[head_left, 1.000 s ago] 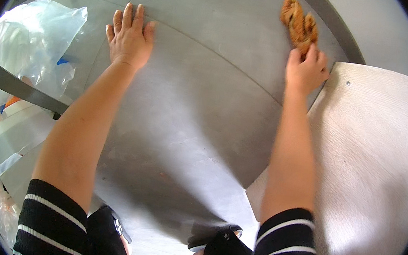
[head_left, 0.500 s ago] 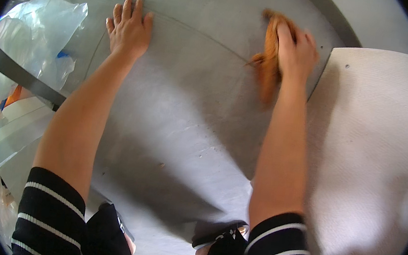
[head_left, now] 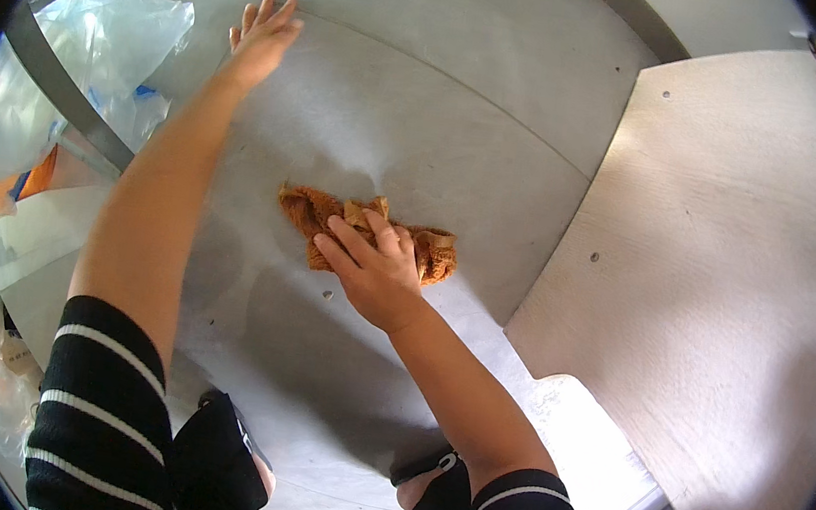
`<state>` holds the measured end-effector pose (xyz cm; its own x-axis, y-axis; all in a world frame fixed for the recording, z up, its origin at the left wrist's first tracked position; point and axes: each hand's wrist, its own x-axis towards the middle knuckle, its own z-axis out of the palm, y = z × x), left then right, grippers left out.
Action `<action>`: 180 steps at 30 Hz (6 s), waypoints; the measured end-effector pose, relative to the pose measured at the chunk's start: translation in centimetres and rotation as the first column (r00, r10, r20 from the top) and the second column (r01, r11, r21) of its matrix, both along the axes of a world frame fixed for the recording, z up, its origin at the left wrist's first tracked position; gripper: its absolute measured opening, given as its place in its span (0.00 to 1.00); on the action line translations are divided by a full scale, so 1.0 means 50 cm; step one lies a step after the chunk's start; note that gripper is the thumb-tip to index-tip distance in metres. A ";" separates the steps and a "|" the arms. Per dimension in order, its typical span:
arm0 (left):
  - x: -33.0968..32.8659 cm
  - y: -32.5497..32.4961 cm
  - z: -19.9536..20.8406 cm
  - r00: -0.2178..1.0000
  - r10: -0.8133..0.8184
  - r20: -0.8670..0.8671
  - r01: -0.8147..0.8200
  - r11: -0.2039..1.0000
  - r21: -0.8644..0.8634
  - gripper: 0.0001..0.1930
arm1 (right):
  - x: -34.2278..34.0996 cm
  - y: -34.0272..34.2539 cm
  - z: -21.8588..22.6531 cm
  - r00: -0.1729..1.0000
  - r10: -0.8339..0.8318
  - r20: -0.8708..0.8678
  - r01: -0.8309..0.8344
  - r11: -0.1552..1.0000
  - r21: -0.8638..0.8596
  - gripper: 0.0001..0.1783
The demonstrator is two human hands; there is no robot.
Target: The person cleans a tiled floor using a brown cloth, moving a green cardboard box and a white plastic jug to access areas underneath. They wipe the floor in multiple sections, including under a wooden board and near a metal frame, and place plastic bags into a white tote bag.
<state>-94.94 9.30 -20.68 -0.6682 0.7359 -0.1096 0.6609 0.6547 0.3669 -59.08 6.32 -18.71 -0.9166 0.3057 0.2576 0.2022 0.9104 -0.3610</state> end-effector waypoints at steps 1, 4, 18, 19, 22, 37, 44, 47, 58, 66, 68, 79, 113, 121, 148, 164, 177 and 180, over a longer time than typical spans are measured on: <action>-0.014 -0.008 0.008 0.995 -0.030 0.091 0.028 0.999 0.022 0.34 | 0.010 0.000 -0.005 0.999 -0.034 -0.030 0.033 0.999 -0.034 0.19; 0.057 -0.046 0.065 0.886 0.060 0.460 -0.227 0.921 0.316 0.32 | -0.028 0.191 0.060 0.926 -0.294 -0.238 0.337 0.926 0.169 0.08; 0.332 -0.148 0.069 0.885 -0.466 0.025 0.451 0.868 0.206 0.25 | 0.207 -0.018 0.061 0.621 -0.621 0.478 0.535 0.782 0.321 0.35; 0.335 -0.150 0.088 0.886 -0.460 0.058 0.446 0.879 0.167 0.25 | 0.237 -0.063 0.057 0.729 -0.546 0.414 0.456 0.837 0.301 0.37; 0.333 -0.171 0.122 0.888 -0.444 0.119 0.435 0.895 0.094 0.26 | 0.277 -0.106 0.139 0.842 -0.019 0.539 0.070 0.995 -0.074 0.35; 0.344 -0.286 0.284 0.889 -0.449 0.088 0.450 0.824 -0.344 0.25 | 0.119 -0.154 0.081 0.942 -0.105 0.318 0.120 0.992 -0.028 0.32; 0.378 -0.294 0.241 0.923 -0.363 0.130 0.386 0.864 -0.323 0.24 | 0.189 -0.224 0.145 0.954 0.291 -0.067 -0.290 0.850 -0.441 0.15; 0.317 -0.356 0.240 0.964 -0.258 0.057 0.264 0.937 -0.227 0.23 | 0.081 -0.009 0.258 0.939 0.319 0.130 -0.224 0.851 -0.475 0.19; 0.339 -0.383 0.213 0.963 -0.269 0.009 0.254 0.897 -0.363 0.30 | 0.200 -0.085 0.056 0.791 -0.414 0.451 0.279 0.900 0.335 0.23; 0.388 -0.318 0.216 0.890 -0.455 -0.004 0.453 0.887 -0.088 0.27 | 0.133 -0.038 0.075 0.708 -0.581 0.402 0.546 0.811 0.211 0.18; 0.425 -0.302 0.193 0.790 -0.613 0.023 0.611 0.789 0.056 0.26 | 0.180 -0.124 0.027 0.763 -0.594 0.255 0.533 0.801 0.272 0.24; 0.624 -0.293 0.100 0.559 -0.825 -0.080 0.825 0.563 -0.040 0.25 | 0.195 -0.145 0.051 0.772 -0.626 0.108 0.626 0.779 0.037 0.19; 0.591 -0.230 0.115 0.518 -0.845 0.136 0.855 0.505 -0.116 0.31 | 0.196 -0.064 0.049 0.840 -0.524 0.139 0.495 0.846 0.197 0.19; 0.558 -0.045 0.180 0.609 -0.789 0.087 0.768 0.558 -0.314 0.34 | 0.094 0.089 0.070 0.723 -0.642 0.257 0.651 0.757 0.061 0.15; 0.599 -0.132 0.133 0.561 -0.784 -0.265 0.725 0.620 -0.299 0.32 | 0.136 0.044 0.047 0.828 -0.530 0.184 0.501 0.846 0.181 0.20; 0.538 -0.064 0.187 0.574 -0.808 0.133 0.778 0.486 -0.398 0.38 | 0.115 0.093 0.069 0.857 -0.476 0.197 0.472 0.879 0.071 0.12; 0.539 -0.075 0.182 0.533 -0.830 0.165 0.811 0.446 -0.379 0.37 | 0.125 0.076 0.081 0.836 -0.457 0.304 0.407 0.887 0.217 0.16; 0.544 -0.101 0.179 0.497 -0.855 0.150 0.831 0.419 -0.367 0.37 | 0.142 0.062 0.083 0.853 -0.408 0.324 0.342 0.908 0.243 0.16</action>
<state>-67.76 4.24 -11.72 0.2519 0.8455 -0.4709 0.9643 -0.1782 0.1960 -51.96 9.44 -14.54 -0.7791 0.6268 0.0132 0.6258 0.7788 -0.0430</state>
